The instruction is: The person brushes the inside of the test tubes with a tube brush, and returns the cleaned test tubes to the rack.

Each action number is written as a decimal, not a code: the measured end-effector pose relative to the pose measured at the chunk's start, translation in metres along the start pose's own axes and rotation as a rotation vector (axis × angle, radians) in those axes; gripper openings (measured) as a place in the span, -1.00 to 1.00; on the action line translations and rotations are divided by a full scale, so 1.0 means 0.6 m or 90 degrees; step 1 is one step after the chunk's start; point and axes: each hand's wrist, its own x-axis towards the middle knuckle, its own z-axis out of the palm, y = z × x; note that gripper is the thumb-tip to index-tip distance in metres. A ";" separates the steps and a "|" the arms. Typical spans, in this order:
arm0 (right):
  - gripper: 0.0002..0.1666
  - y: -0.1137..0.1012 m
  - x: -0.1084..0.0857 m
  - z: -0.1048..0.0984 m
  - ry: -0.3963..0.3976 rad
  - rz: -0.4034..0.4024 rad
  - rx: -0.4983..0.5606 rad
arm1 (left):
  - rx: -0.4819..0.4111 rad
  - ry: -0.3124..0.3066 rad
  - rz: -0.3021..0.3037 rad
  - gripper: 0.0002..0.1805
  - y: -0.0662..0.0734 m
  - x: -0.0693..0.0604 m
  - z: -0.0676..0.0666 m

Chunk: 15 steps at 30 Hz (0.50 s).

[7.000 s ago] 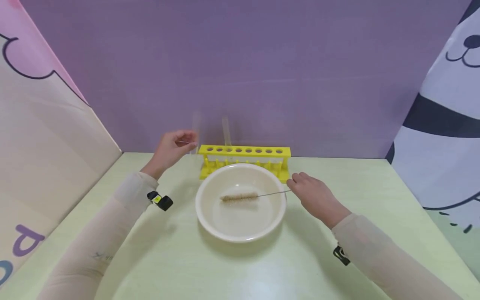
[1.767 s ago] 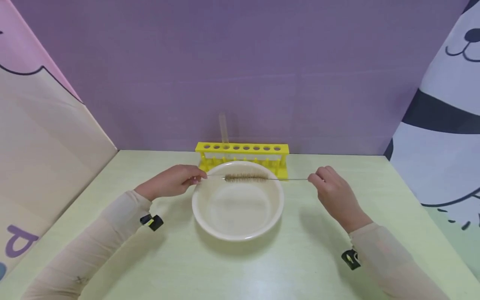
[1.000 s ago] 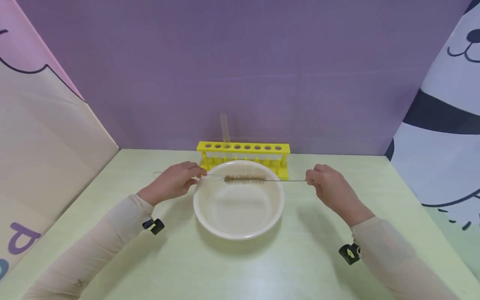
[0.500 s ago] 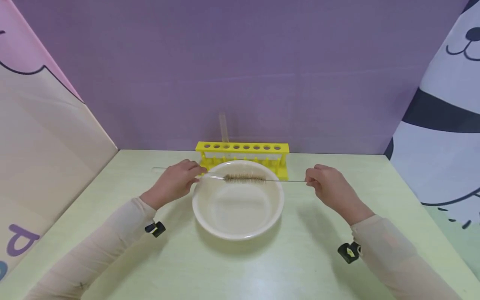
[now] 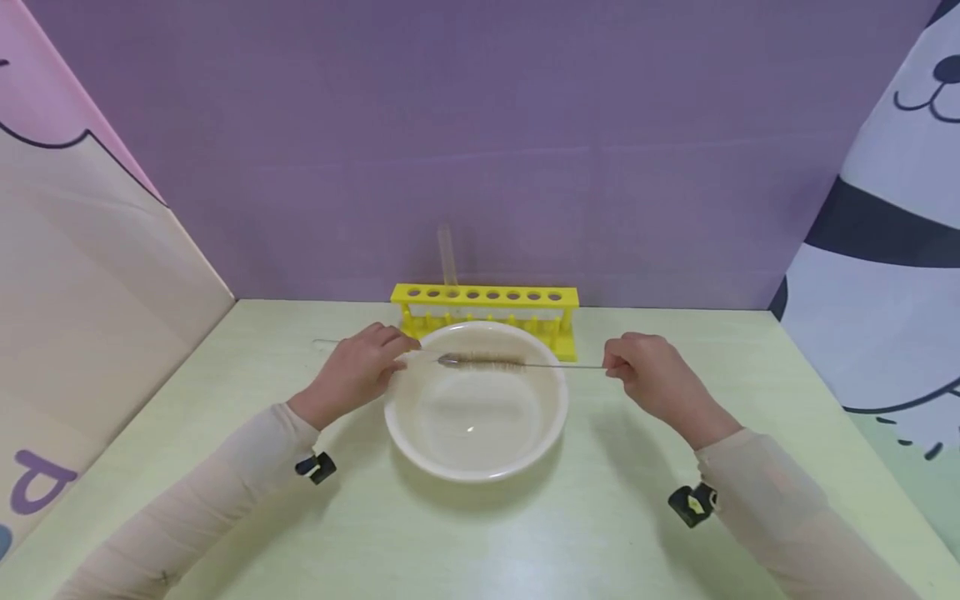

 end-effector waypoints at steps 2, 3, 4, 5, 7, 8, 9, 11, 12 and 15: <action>-0.70 -0.005 0.003 -0.002 -0.018 0.018 0.006 | -0.002 0.004 0.003 -0.63 0.004 0.001 0.000; -0.70 -0.006 0.004 -0.003 -0.024 0.024 0.007 | -0.001 0.007 0.004 -0.62 0.006 0.001 0.000; -0.71 -0.007 0.004 -0.004 -0.027 0.027 0.008 | -0.001 0.009 0.005 -0.62 0.006 0.001 0.001; -0.71 -0.007 0.005 -0.004 -0.029 0.029 0.009 | -0.002 0.010 0.005 -0.62 0.007 0.001 0.001; -0.72 -0.007 0.005 -0.003 -0.027 0.027 0.006 | -0.004 0.010 0.006 -0.62 0.007 0.002 0.002; -0.72 -0.007 0.005 -0.002 -0.025 0.024 0.004 | -0.005 0.008 0.007 -0.61 0.007 0.002 0.002; -0.71 -0.007 0.005 0.000 -0.021 0.018 0.000 | -0.007 0.006 0.007 -0.61 0.007 0.002 0.002; -0.71 -0.007 0.005 0.004 -0.008 0.000 -0.009 | -0.011 -0.001 0.008 -0.61 0.007 0.003 0.002; -0.70 -0.008 0.005 0.006 0.000 -0.012 -0.016 | -0.014 -0.005 0.008 -0.61 0.007 0.002 0.002; -0.67 -0.010 0.004 0.013 0.036 -0.053 -0.040 | -0.018 -0.015 0.009 -0.63 0.007 0.002 0.001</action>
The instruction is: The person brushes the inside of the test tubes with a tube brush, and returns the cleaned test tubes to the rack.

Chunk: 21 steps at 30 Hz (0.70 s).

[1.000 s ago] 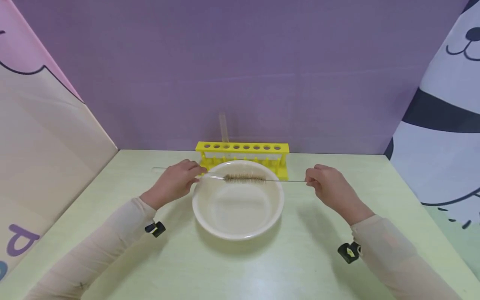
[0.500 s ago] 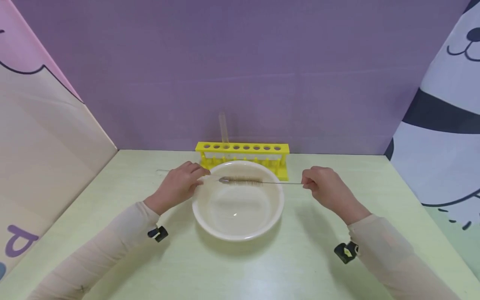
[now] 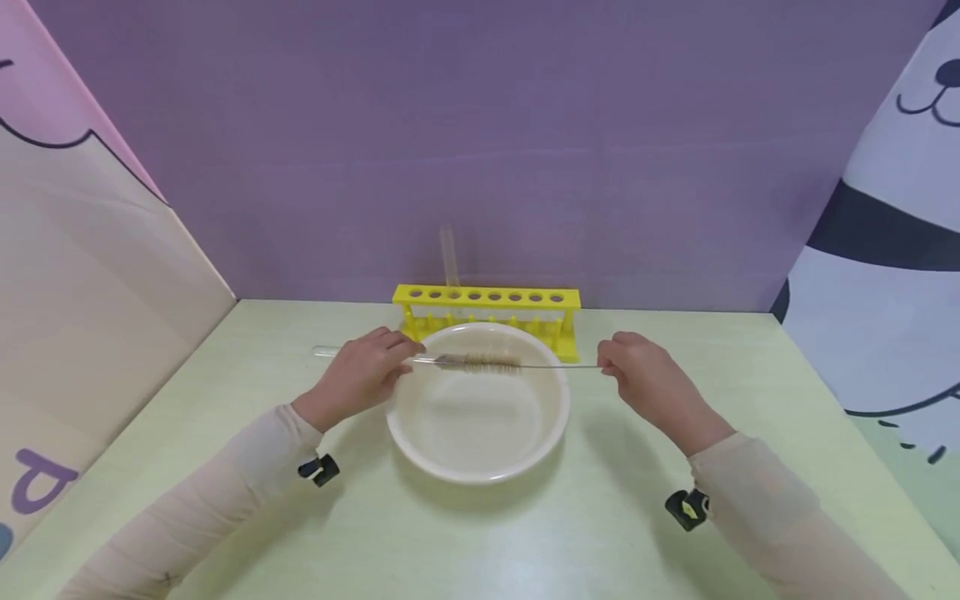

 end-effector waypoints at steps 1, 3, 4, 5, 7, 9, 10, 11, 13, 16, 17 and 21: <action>-0.65 -0.001 -0.001 0.002 0.014 -0.012 -0.007 | -0.002 -0.003 -0.001 -0.63 0.001 0.000 0.000; -0.62 -0.002 -0.002 0.005 0.044 -0.038 -0.023 | -0.007 -0.007 -0.002 -0.65 0.002 0.001 -0.001; -0.61 -0.003 -0.003 0.006 0.059 -0.050 -0.031 | -0.010 -0.009 -0.003 -0.66 0.003 0.001 0.000; -0.60 -0.004 -0.003 0.006 0.072 -0.060 -0.036 | -0.014 -0.011 -0.006 -0.66 0.004 0.002 -0.001; -0.59 -0.006 -0.004 0.008 0.092 -0.077 -0.047 | -0.021 -0.019 -0.013 -0.67 0.005 0.003 -0.003; -0.59 -0.007 -0.004 0.010 0.105 -0.087 -0.054 | -0.031 -0.028 -0.023 -0.68 0.007 0.003 -0.003; -0.59 -0.009 -0.005 0.011 0.110 -0.090 -0.057 | -0.037 -0.031 -0.028 -0.68 0.007 0.003 -0.003; -0.58 -0.010 -0.005 0.012 0.113 -0.091 -0.058 | -0.044 -0.034 -0.033 -0.68 0.008 0.004 -0.004; -0.57 -0.011 -0.005 0.015 0.121 -0.098 -0.062 | -0.060 -0.039 -0.041 -0.67 0.008 0.004 -0.003; -0.54 -0.012 -0.004 0.019 0.137 -0.115 -0.072 | -0.091 -0.047 -0.051 -0.67 0.009 0.005 -0.004; -0.54 -0.012 -0.004 0.020 0.143 -0.120 -0.074 | -0.102 -0.049 -0.053 -0.67 0.009 0.006 -0.004; -0.53 -0.013 -0.004 0.026 0.162 -0.133 -0.076 | -0.137 -0.067 -0.052 -0.67 0.009 0.011 -0.005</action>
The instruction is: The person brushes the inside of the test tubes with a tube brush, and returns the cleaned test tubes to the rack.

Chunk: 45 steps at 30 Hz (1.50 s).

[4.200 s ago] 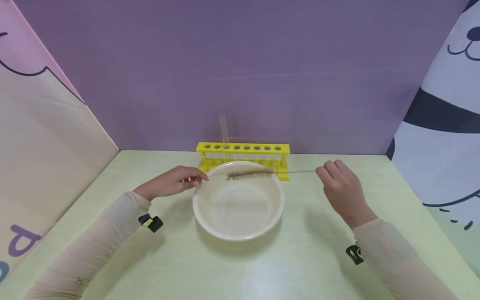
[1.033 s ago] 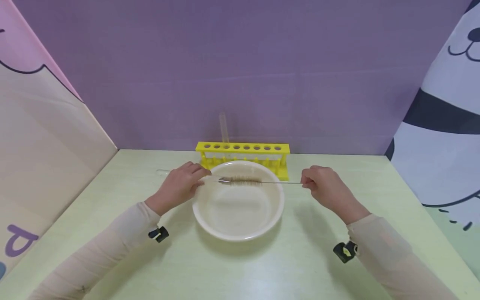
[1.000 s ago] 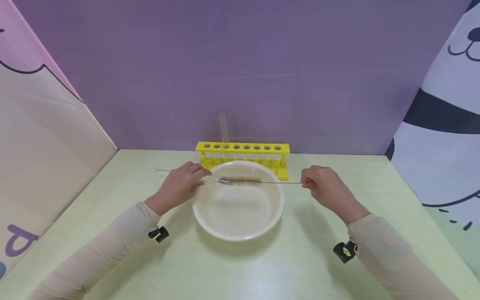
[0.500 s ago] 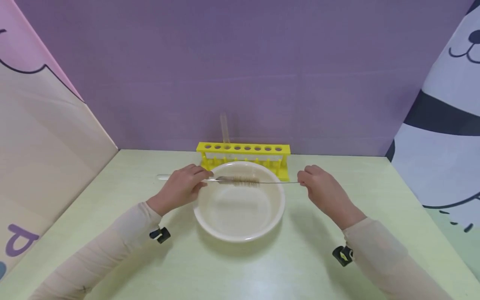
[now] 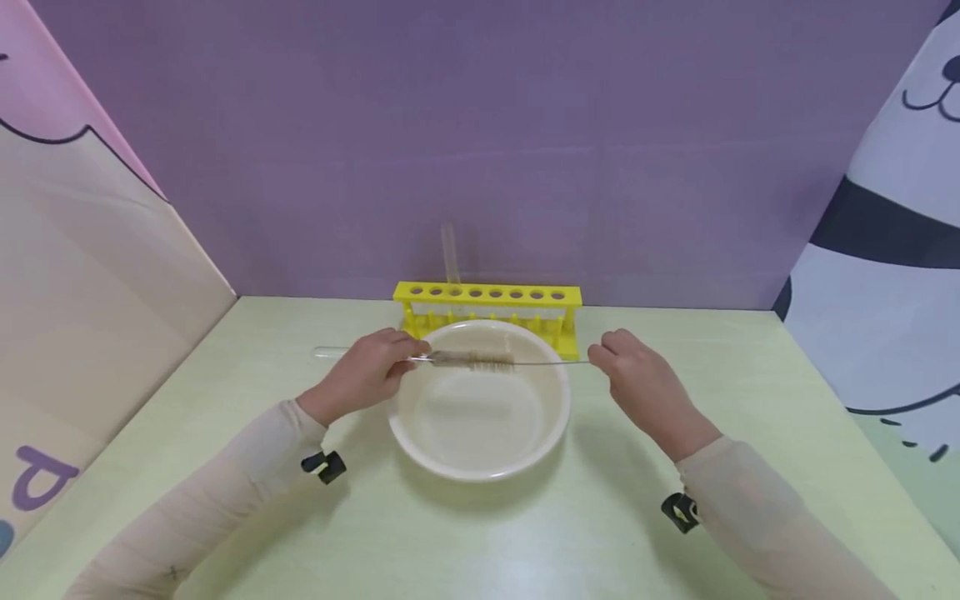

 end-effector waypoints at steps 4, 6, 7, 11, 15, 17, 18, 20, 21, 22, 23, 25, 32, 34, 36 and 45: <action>-0.55 -0.002 -0.002 0.005 0.006 -0.004 0.000 | -0.025 -0.017 0.000 -0.68 0.000 0.005 -0.003; -0.56 -0.002 -0.003 0.007 0.010 -0.006 -0.005 | -0.033 -0.026 -0.001 -0.71 -0.001 0.008 -0.005; -0.56 -0.002 -0.004 0.008 0.013 -0.006 -0.007 | -0.038 -0.031 -0.002 -0.71 -0.001 0.009 -0.005; -0.55 -0.002 -0.005 0.011 0.027 -0.009 -0.011 | -0.059 -0.057 -0.021 -0.72 -0.002 0.015 -0.007; -0.54 -0.003 -0.003 0.012 0.037 -0.010 -0.010 | -0.092 -0.074 -0.047 -0.72 0.000 0.018 -0.007; -0.54 -0.004 -0.002 0.011 0.041 -0.012 -0.003 | -0.107 -0.081 -0.055 -0.73 0.002 0.019 -0.007; -0.54 -0.004 -0.002 0.011 0.043 -0.014 0.000 | -0.115 -0.084 -0.059 -0.73 0.003 0.019 -0.008; -0.54 -0.006 -0.001 0.011 0.048 -0.023 0.002 | -0.128 -0.093 -0.066 -0.74 0.005 0.020 -0.008; -0.54 -0.006 0.000 0.012 0.051 -0.028 0.001 | -0.133 -0.097 -0.069 -0.74 0.005 0.021 -0.008; -0.54 -0.007 0.000 0.012 0.053 -0.033 0.000 | -0.137 -0.101 -0.071 -0.75 0.006 0.022 -0.008; -0.54 -0.007 0.000 0.012 0.055 -0.038 -0.004 | -0.140 -0.107 -0.074 -0.75 0.007 0.023 -0.009; -0.55 -0.008 0.001 0.014 0.061 -0.049 -0.011 | -0.145 -0.118 -0.079 -0.75 0.008 0.025 -0.008; -0.54 -0.011 0.002 0.020 0.075 -0.060 -0.008 | -0.154 -0.137 -0.082 -0.76 0.010 0.030 -0.007; -0.54 -0.012 0.002 0.021 0.079 -0.061 -0.007 | -0.157 -0.138 -0.083 -0.75 0.011 0.031 -0.006; -0.54 -0.012 0.003 0.022 0.082 -0.060 -0.003 | -0.159 -0.136 -0.079 -0.76 0.011 0.032 -0.005; -0.59 -0.016 0.005 0.022 0.056 -0.015 0.028 | -0.160 -0.120 -0.054 -0.77 0.011 0.034 0.000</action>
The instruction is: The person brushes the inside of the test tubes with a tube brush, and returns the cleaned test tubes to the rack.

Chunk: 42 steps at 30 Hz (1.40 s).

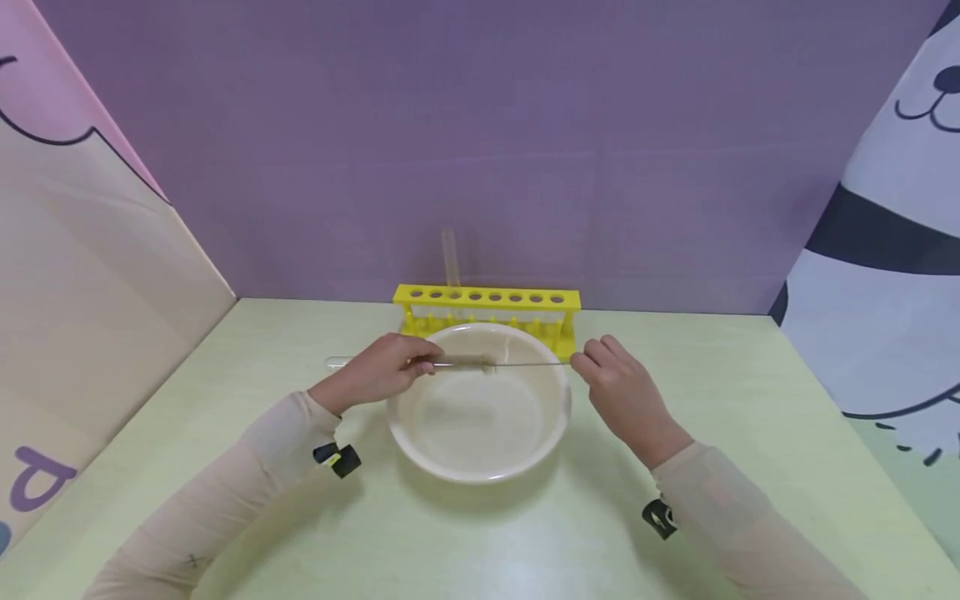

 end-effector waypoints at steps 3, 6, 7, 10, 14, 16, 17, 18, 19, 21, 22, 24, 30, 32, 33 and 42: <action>-0.56 -0.003 0.003 -0.001 -0.015 0.023 0.001 | -0.002 0.000 -0.003 -0.75 0.001 0.001 0.002; -0.55 -0.005 0.007 -0.002 -0.032 0.039 0.001 | 0.001 0.005 -0.003 -0.75 0.002 0.002 0.004; -0.56 -0.005 0.008 -0.003 -0.037 0.043 0.000 | 0.003 0.008 -0.001 -0.74 0.003 0.002 0.005; -0.55 -0.006 0.013 -0.005 -0.052 0.052 -0.002 | 0.007 0.018 0.009 -0.74 0.005 0.001 0.006; -0.54 -0.009 0.022 -0.010 -0.067 0.068 -0.001 | 0.004 0.029 0.021 -0.73 0.008 0.000 0.007; -0.53 -0.010 0.025 -0.012 -0.075 0.075 0.001 | 0.003 0.032 0.023 -0.73 0.010 0.000 0.008; -0.54 -0.010 0.027 -0.012 -0.079 0.078 0.002 | 0.006 0.032 0.023 -0.73 0.011 0.000 0.009; -0.54 -0.010 0.028 -0.013 -0.085 0.081 0.002 | 0.009 0.034 0.024 -0.72 0.012 0.000 0.009; -0.54 -0.010 0.028 -0.013 -0.090 0.083 0.003 | 0.013 0.036 0.025 -0.72 0.013 0.000 0.010; -0.54 -0.011 0.029 -0.012 -0.099 0.086 0.002 | 0.019 0.041 0.030 -0.73 0.015 0.000 0.011; -0.54 -0.011 0.029 -0.012 -0.103 0.087 0.002 | 0.023 0.045 0.034 -0.73 0.016 0.000 0.012; -0.54 -0.012 0.029 -0.012 -0.112 0.094 0.004 | 0.035 0.055 0.042 -0.73 0.016 0.001 0.014; -0.58 -0.015 0.031 -0.013 -0.142 0.128 0.023 | 0.054 0.085 0.059 -0.73 0.013 0.002 0.021; -0.60 -0.017 0.033 -0.014 -0.152 0.140 0.027 | 0.054 0.095 0.063 -0.74 0.013 0.003 0.023; -0.60 -0.018 0.034 -0.014 -0.157 0.145 0.031 | 0.057 0.101 0.065 -0.74 0.013 0.003 0.024; -0.63 -0.023 0.042 -0.012 -0.202 0.177 0.063 | 0.085 0.147 0.101 -0.76 0.018 0.002 0.030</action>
